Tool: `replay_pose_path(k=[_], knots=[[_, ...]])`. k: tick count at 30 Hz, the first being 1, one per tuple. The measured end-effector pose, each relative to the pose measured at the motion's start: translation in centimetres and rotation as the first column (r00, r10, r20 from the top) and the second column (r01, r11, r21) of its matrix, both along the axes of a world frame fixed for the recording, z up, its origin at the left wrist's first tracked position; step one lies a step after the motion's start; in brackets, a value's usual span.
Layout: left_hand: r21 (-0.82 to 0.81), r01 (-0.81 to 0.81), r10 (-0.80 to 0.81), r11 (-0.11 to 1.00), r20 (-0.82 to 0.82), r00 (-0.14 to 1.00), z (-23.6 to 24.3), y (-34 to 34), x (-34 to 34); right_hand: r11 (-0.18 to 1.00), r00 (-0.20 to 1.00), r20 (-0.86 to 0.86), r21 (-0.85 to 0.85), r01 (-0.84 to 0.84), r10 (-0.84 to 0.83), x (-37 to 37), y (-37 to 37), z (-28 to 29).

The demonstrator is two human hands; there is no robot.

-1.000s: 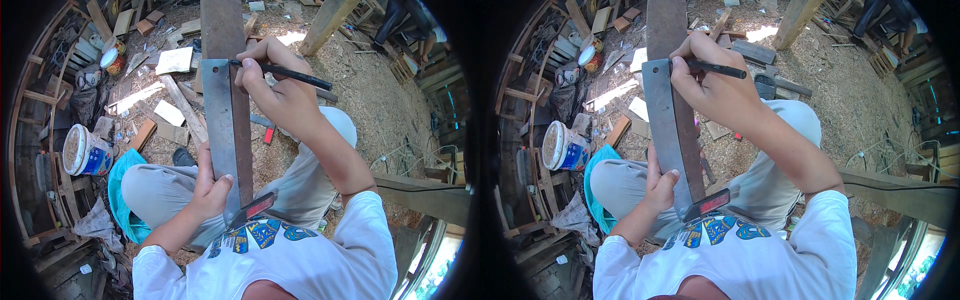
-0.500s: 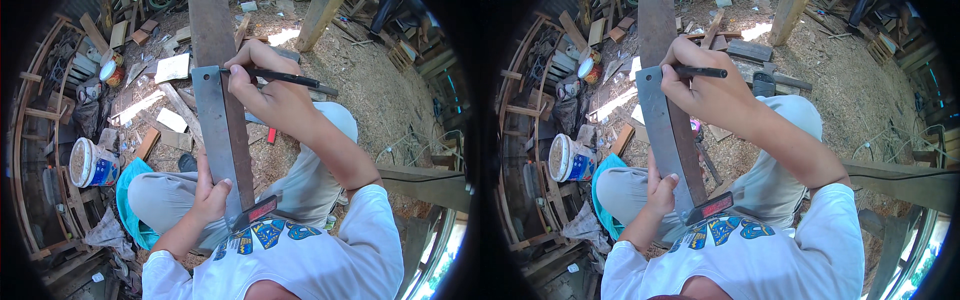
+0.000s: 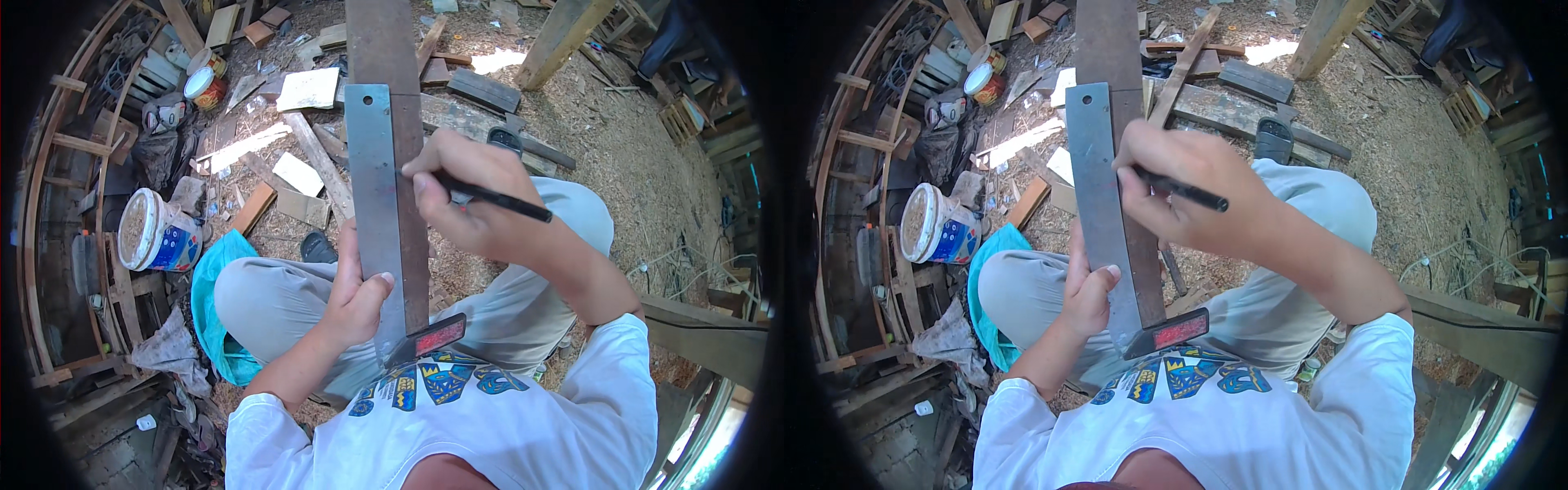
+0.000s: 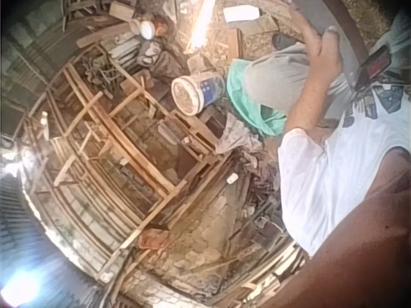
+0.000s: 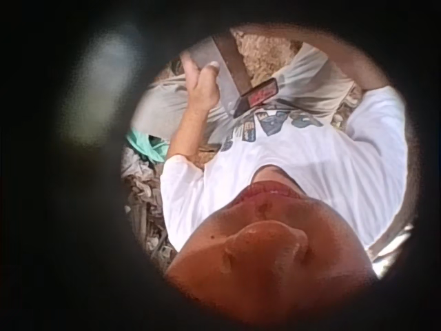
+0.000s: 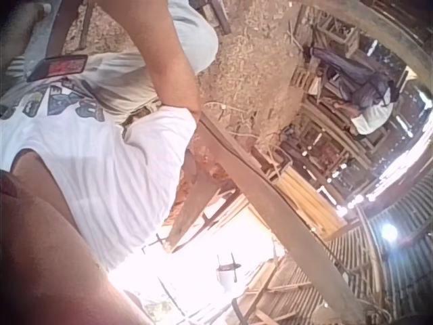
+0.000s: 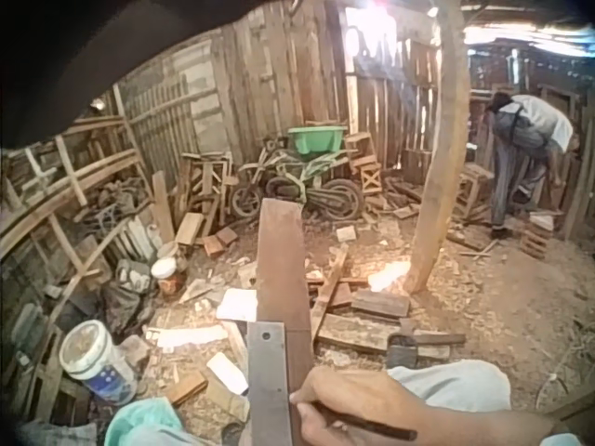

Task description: Measuring a wood plank with a tape measure and marking it for cutting using a square and a marker.

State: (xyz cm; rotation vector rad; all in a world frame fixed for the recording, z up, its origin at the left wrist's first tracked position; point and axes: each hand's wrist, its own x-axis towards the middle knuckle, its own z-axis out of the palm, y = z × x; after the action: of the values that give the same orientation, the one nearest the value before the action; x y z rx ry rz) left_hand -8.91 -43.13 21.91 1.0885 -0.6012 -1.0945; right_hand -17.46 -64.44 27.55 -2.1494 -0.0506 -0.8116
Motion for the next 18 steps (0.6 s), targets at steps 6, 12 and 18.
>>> replay_pose_path(k=[6,12,18], knots=[[-0.053,-0.028,0.027,0.998,-0.014,1.0,-0.9,-0.3,-0.5,0.989,0.998,-0.063,0.147,0.011,-0.001,-0.2,-0.2,0.7],[-0.017,-0.038,0.039,0.999,0.058,0.998,0.2,-0.1,0.8,0.977,0.98,-0.065,-0.084,-0.195,0.19,-1.2,1.3,-0.4],[-0.053,-0.103,0.106,0.993,0.054,0.993,-0.4,-0.3,1.3,0.915,0.897,-0.21,-0.021,-0.402,0.389,-2.6,2.4,-1.4]])
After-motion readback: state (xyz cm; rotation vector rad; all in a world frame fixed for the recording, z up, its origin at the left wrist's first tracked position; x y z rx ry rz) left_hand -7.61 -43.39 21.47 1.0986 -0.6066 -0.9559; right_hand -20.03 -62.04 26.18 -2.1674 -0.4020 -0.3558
